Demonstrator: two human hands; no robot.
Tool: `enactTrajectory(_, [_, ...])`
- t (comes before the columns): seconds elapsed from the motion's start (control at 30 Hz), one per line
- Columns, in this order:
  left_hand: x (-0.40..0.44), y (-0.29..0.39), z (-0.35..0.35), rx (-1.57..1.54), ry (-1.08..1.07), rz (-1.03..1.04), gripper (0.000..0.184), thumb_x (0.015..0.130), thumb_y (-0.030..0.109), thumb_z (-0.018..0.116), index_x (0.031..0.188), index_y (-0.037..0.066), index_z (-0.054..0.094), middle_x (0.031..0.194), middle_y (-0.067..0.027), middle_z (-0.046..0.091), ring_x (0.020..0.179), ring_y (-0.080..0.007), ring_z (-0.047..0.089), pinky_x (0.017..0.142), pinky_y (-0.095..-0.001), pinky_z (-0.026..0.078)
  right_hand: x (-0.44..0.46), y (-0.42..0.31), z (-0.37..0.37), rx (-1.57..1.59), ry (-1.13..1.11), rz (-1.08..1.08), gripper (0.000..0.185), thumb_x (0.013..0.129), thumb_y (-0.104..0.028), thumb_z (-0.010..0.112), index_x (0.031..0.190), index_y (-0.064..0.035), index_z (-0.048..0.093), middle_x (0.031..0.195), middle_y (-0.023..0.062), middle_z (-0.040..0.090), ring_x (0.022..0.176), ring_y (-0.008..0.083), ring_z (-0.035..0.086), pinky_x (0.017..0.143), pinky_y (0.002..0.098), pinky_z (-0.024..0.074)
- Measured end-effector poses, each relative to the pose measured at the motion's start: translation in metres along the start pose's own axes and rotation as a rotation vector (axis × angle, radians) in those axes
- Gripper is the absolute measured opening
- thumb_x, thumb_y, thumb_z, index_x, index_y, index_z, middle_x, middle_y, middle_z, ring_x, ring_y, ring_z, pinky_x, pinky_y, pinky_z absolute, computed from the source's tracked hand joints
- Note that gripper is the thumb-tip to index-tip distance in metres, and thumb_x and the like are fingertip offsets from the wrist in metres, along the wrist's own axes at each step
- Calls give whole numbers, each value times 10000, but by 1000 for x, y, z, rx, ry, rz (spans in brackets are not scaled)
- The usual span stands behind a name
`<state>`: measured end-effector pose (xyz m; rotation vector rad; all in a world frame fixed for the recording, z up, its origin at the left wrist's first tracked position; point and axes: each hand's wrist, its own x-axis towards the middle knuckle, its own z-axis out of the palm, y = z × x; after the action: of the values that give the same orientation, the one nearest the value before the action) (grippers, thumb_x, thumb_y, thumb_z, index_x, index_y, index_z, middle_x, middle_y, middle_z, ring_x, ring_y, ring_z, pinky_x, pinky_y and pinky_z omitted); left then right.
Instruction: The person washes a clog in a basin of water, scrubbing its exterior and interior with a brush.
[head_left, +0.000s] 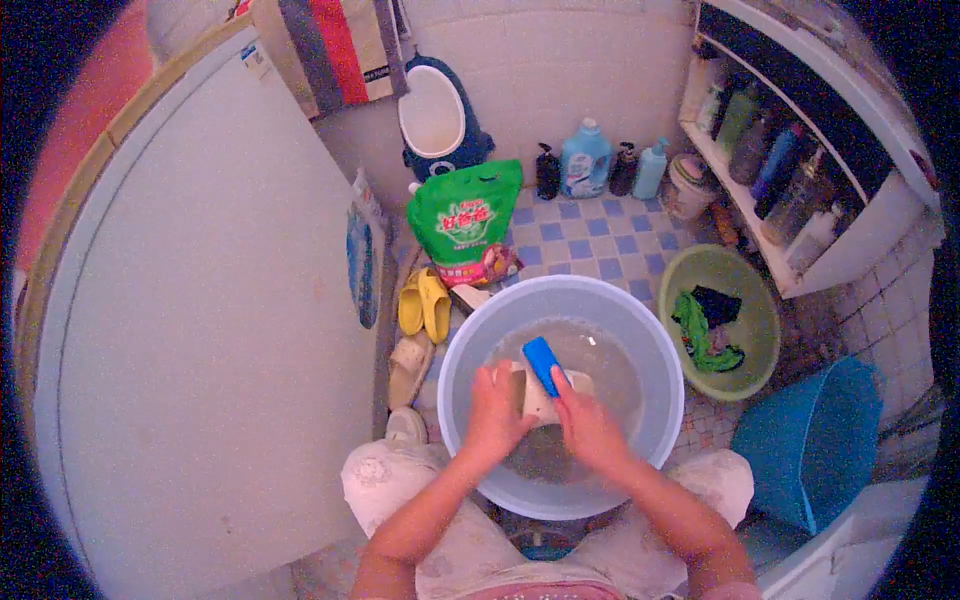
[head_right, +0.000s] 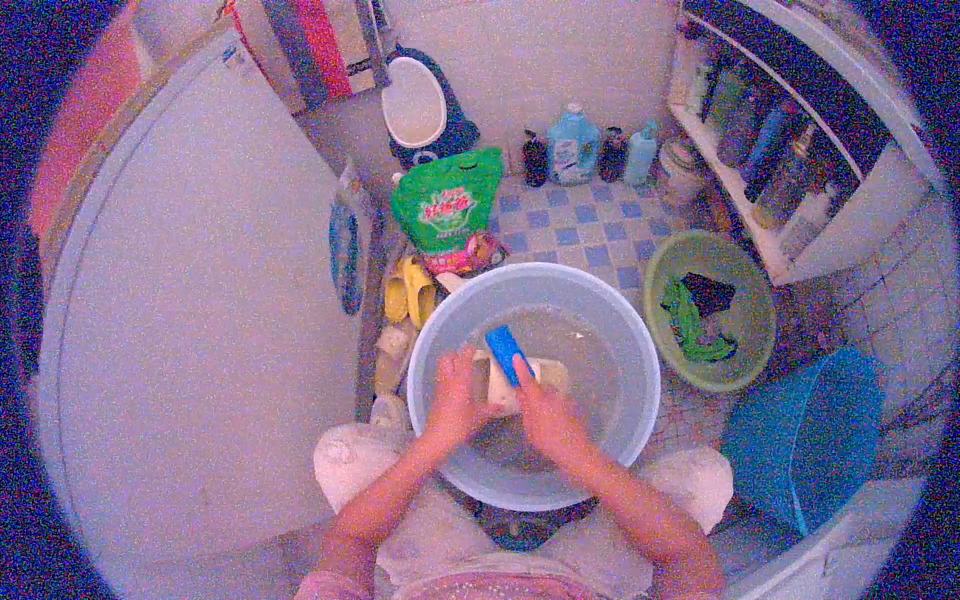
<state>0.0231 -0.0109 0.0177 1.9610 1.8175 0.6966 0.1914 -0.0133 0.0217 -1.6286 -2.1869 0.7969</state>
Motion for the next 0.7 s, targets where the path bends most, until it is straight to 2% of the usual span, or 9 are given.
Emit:
enactTrajectory(0.13, [-1,-9,11,-14,71,49,885,532,105,819,1275,17,345,1156,-237,408,1056,-400,433,919,-452,384,-1,-1,-11,33,-9,-11,550,914,-184,466,1418,-160,248,879,214,611,704,405,596,689,522,459])
enactTrajectory(0.2, [3,-20,17,5,92,76,880,525,102,823,1265,11,356,1120,-224,426,1071,-399,430,926,-448,382,-17,-7,-13,-44,-142,-23,567,906,-193,484,1421,-174,247,884,212,611,704,398,601,664,504,473])
enactTrajectory(0.33, [4,-21,5,-37,40,-3,899,520,94,825,1276,0,347,1114,-217,428,1086,-403,427,944,-444,373,-39,5,12,-39,-174,-77,581,898,-199,500,1422,-183,249,882,217,608,707,394,605,644,496,478])
enactTrajectory(0.4, [3,-13,-1,-84,-4,6,893,518,91,823,1274,-11,357,1143,-222,416,1103,-404,419,958,-438,365,-42,0,5,36,-177,-38,529,930,-203,412,1417,-108,229,869,234,606,755,397,610,642,526,481])
enactTrajectory(0.43, [2,-10,0,-85,-6,6,893,518,91,823,1274,-11,357,1143,-222,416,1103,-404,419,958,-438,365,-38,-1,0,36,-177,-36,529,930,-203,412,1417,-108,229,869,234,606,755,397,610,642,526,481])
enactTrajectory(0.5, [1,-6,4,-78,16,30,908,516,88,825,1281,-12,346,1150,-222,404,1106,-403,413,959,-440,362,-24,-3,-11,17,-54,-67,535,924,-192,424,1417,-109,233,868,231,607,727,402,606,637,525,480])
enactTrajectory(0.63, [2,-1,2,-75,10,34,916,524,91,827,1290,-16,336,1168,-222,390,1114,-403,410,964,-440,359,-6,2,-10,30,30,-47,538,920,-189,432,1416,-109,239,863,226,609,713,403,605,633,521,481])
enactTrajectory(0.7, [2,-6,7,-61,38,39,925,534,90,824,1304,-8,321,1168,-219,389,1111,-403,414,963,-440,362,-11,0,-18,-54,-122,-69,535,921,-191,433,1415,-106,246,858,221,611,720,397,610,630,515,485])
